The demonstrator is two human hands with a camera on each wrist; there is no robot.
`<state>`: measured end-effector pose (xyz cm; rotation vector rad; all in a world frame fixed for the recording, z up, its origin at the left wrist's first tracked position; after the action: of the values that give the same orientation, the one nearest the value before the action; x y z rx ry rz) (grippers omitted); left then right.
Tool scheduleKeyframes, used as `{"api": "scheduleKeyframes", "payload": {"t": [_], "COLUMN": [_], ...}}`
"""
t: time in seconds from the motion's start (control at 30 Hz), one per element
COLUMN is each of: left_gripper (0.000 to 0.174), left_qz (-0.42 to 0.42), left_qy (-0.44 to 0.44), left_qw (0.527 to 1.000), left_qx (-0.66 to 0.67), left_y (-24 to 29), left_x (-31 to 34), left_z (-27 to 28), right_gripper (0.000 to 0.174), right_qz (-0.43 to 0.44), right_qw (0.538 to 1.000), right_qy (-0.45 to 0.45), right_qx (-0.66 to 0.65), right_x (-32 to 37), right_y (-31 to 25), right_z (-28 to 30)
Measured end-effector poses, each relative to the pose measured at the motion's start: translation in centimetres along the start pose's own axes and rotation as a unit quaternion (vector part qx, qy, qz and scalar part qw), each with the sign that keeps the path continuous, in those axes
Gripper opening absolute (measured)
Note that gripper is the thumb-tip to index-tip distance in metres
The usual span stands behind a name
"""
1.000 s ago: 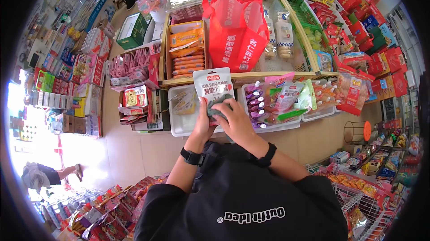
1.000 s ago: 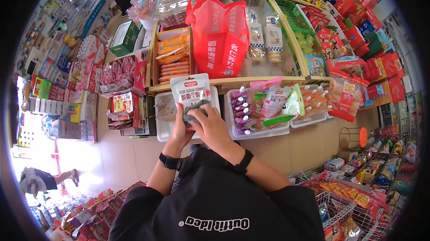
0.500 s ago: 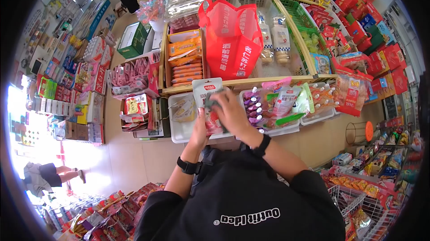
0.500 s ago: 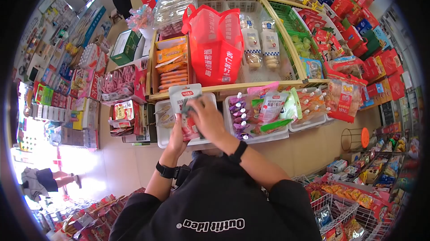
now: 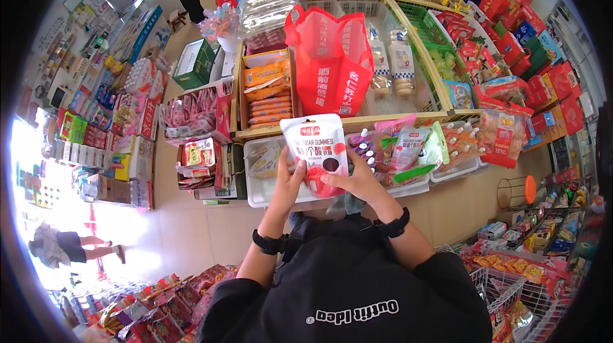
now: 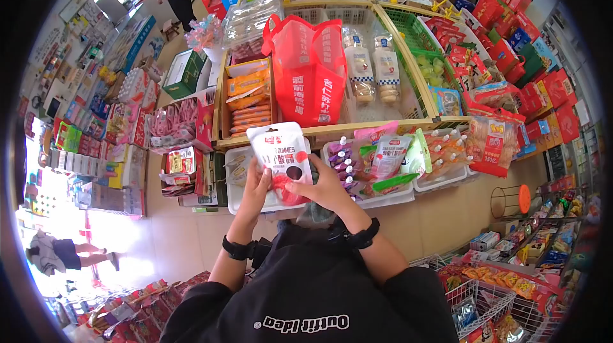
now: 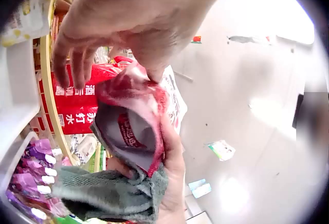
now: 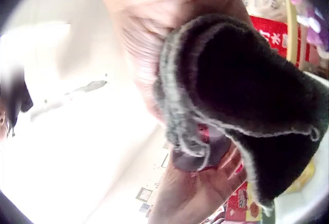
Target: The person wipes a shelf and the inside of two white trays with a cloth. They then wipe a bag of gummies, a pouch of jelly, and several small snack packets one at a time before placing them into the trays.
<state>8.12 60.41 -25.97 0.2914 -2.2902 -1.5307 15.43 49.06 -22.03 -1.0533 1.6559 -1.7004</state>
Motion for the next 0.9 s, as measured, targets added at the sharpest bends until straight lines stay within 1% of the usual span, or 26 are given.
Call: {"api": "scheduleKeyframes", "payload": {"t": [0.03,0.07,0.1,0.17,0.2,0.23,0.3,0.37,0.43,0.5,0.53,0.57,0.63,0.67,0.7,0.8,0.83,0.87,0.9], "left_gripper": [0.060,0.071,0.071,0.071,0.065,0.056,0.054,0.054,0.055,0.059,0.064,0.064,0.069,0.073,0.073,0.073,0.073,0.072,0.071], "left_qz": [-0.097,-0.123,-0.123,-0.092,0.068,0.121,0.070,0.082,0.093,0.104,0.099,0.099,0.086,0.093,0.093,0.124,0.127,0.130,0.130], "left_qy": [0.020,-0.021,-0.021,-0.015,-0.020,0.028,-0.008,-0.002,0.007,-0.019,-0.003,-0.002,0.042,0.038,0.039,0.053,0.052,0.028,0.004], "left_qw": [0.990,0.990,0.990,0.991,0.987,0.955,0.959,0.965,0.970,0.952,0.957,0.958,0.949,0.957,0.957,0.960,0.960,0.963,0.965], "left_qx": [-0.101,-0.062,-0.062,0.095,0.146,0.268,0.274,0.250,0.223,0.287,0.272,0.270,0.300,0.273,0.273,0.244,0.243,0.236,0.230], "left_y": [2.2,2.9,2.1,-0.4,-3.1,-2.4,-1.4,-1.9,-2.4,-1.8,-1.2,-1.1,-0.9,-1.1,-1.1,-2.6,-3.0,-3.2,-3.2], "left_x": [0.1,0.5,0.4,0.3,0.0,0.8,0.6,0.5,1.1,1.7,1.9,1.8,1.2,0.8,0.8,0.9,0.9,1.2,1.3], "left_z": [-0.2,-1.7,-2.3,-2.7,-2.2,-3.0,-3.6,-3.2,-2.8,-3.6,-3.8,-3.7,-2.7,-1.9,-1.7,-1.5,-1.4,-1.7,-2.0], "right_gripper": [0.065,0.063,0.063,0.056,0.050,0.042,0.036,0.028,0.025,0.026,0.026,0.026,0.026,0.027,0.027,0.026,0.026,0.025,0.024], "right_qz": [0.003,0.007,0.007,0.154,0.181,0.190,0.198,0.232,0.235,0.211,0.211,0.212,0.220,0.270,0.280,0.275,0.249,0.223,0.174], "right_qw": [0.989,0.957,0.957,0.921,0.934,0.917,0.891,0.848,0.822,0.811,0.819,0.820,0.823,0.821,0.807,0.798,0.783,0.765,0.774], "right_qy": [0.068,0.134,0.135,0.151,0.125,0.126,0.122,0.165,0.229,0.296,0.296,0.296,0.201,0.169,0.132,0.125,0.190,0.253,0.286], "right_qx": [0.129,0.256,0.256,0.326,0.280,0.326,0.390,0.447,0.465,0.459,0.443,0.441,0.483,0.474,0.503,0.522,0.537,0.550,0.538], "right_x": [0.4,0.8,0.9,1.8,2.2,2.8,2.9,2.3,1.3,-0.5,-0.9,-0.4,0.8,1.6,2.5,1.7,0.4,-0.8,-2.2], "right_y": [-1.1,-2.0,-1.9,-4.2,-4.8,-5.1,-5.7,-6.3,-7.3,-6.8,-6.4,-6.0,-5.6,-5.2,-4.8,-4.7,-4.9,-5.1,-4.9], "right_z": [1.1,2.2,1.8,-0.5,-1.7,-2.5,-3.6,-3.0,-1.6,0.6,1.0,0.8,-2.4,-4.0,-5.4,-4.9,-2.9,-1.0,1.2]}}
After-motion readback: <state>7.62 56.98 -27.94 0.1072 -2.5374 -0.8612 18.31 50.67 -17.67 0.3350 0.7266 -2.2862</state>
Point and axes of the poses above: each hand's wrist, its own x-axis away from the middle knuckle, its own z-axis out of the back of the hand, y = z × x, the point moved 10 cm from there along -x, towards the middle knuckle, and after that the axes turned 9 degrees about x, right-handed, at the moved point
